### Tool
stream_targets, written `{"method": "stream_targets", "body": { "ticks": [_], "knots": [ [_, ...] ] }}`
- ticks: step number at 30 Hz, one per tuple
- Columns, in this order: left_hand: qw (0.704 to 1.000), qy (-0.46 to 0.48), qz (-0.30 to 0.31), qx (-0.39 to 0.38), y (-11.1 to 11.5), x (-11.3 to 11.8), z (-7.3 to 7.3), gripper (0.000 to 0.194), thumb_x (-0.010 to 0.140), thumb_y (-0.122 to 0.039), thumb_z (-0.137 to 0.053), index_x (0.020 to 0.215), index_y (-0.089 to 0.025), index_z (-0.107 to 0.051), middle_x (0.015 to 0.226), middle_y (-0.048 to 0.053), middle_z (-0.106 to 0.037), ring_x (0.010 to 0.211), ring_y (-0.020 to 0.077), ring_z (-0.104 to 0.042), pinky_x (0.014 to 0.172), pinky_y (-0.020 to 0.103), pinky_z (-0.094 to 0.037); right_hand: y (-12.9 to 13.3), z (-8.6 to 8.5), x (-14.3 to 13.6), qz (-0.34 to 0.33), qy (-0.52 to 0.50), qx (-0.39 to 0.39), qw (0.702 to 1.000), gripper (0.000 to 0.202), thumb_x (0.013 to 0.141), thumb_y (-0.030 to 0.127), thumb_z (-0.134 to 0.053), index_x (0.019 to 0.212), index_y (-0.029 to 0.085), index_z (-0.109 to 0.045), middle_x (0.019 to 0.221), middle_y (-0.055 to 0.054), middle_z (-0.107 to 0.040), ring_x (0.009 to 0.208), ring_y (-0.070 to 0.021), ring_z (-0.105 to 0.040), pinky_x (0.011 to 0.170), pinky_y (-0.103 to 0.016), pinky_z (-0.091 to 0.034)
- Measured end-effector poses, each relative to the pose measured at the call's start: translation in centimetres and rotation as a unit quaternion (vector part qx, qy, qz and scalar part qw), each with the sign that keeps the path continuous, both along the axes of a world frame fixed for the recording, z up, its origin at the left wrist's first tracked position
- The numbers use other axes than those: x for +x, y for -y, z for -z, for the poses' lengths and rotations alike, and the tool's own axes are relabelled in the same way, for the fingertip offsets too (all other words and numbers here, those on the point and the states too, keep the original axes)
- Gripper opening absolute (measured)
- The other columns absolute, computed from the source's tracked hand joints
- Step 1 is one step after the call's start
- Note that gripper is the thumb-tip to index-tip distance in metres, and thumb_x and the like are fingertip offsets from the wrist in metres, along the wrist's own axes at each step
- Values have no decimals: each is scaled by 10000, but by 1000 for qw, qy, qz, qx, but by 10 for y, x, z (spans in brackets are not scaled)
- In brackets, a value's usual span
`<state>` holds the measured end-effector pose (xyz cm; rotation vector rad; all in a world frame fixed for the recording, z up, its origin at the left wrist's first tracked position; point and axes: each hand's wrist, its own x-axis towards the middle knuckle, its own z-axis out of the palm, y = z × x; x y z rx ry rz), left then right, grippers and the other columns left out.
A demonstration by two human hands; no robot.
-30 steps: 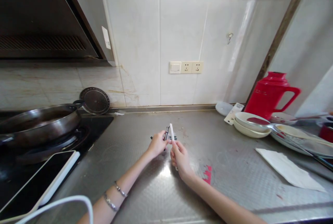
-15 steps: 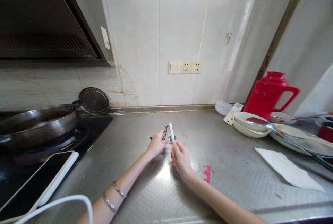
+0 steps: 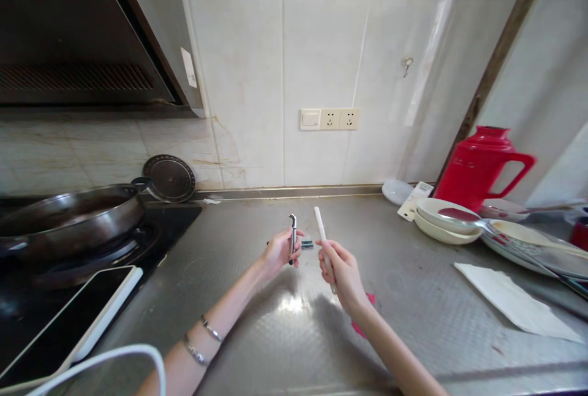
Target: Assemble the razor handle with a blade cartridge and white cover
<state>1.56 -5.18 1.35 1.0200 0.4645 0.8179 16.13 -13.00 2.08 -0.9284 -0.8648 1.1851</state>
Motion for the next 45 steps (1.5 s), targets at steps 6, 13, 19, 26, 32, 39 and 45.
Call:
{"method": "stream_targets", "body": {
  "ticks": [6, 13, 19, 26, 32, 39, 45],
  "knots": [
    [998, 3, -58, -17, 5, 8, 5, 288, 834, -472, -445, 822, -185, -467, 533, -75, -335, 336, 48, -258, 305, 153, -254, -2, 0, 4, 12, 137, 70, 988, 606, 743, 470, -607, 1271, 201, -483, 575, 56, -487, 367, -49, -325, 308, -168, -223],
    [994, -23, -103, 2, 18, 17, 5, 335, 785, -511, -505, 777, -181, -445, 492, -94, -305, 312, 23, -182, 301, 143, -93, -8, -2, 8, 36, 260, 125, 957, 459, 805, 378, -542, 1232, 213, -569, 584, 25, -467, 468, -77, -344, 409, -184, -260],
    [994, 5, -106, 8, 20, 20, 6, 366, 745, -525, -558, 771, -177, -448, 489, -98, -303, 313, 19, -194, 297, 146, -110, 3, 12, -4, 16, 252, 107, 962, 497, 819, 387, -510, 1278, 198, -527, 555, 39, -438, 459, -78, -305, 418, -189, -243],
    [994, 27, -103, 0, 21, 20, 3, 368, 757, -523, -557, 785, -175, -442, 504, -98, -311, 315, 14, -190, 298, 143, -115, 8, 9, -10, 28, 228, 112, 967, 493, 817, 368, -514, 1282, 205, -523, 582, 34, -422, 477, -79, -308, 416, -184, -239],
    [994, 49, -102, -8, 22, 21, 0, 346, 753, -493, -575, 762, -180, -427, 500, -97, -309, 318, 16, -200, 297, 142, -128, 10, 14, -11, 6, 216, 90, 972, 524, 806, 397, -522, 1290, 197, -513, 561, 44, -401, 458, -75, -285, 407, -184, -237],
    [995, 22, -98, 21, 23, 21, 2, 333, 782, -500, -533, 806, -177, -453, 504, -92, -337, 311, 22, -234, 301, 149, -140, 7, 9, -8, 41, 224, 108, 968, 510, 835, 395, -498, 1315, 221, -480, 593, 39, -410, 470, -74, -304, 415, -186, -248],
    [993, 4, -108, 38, 22, 21, 3, 325, 764, -481, -564, 811, -177, -457, 517, -87, -379, 314, 27, -271, 301, 159, -176, 12, 20, -8, 30, 224, 91, 970, 513, 840, 416, -486, 1311, 214, -485, 583, 42, -392, 468, -76, -309, 409, -184, -249]
  ]
}}
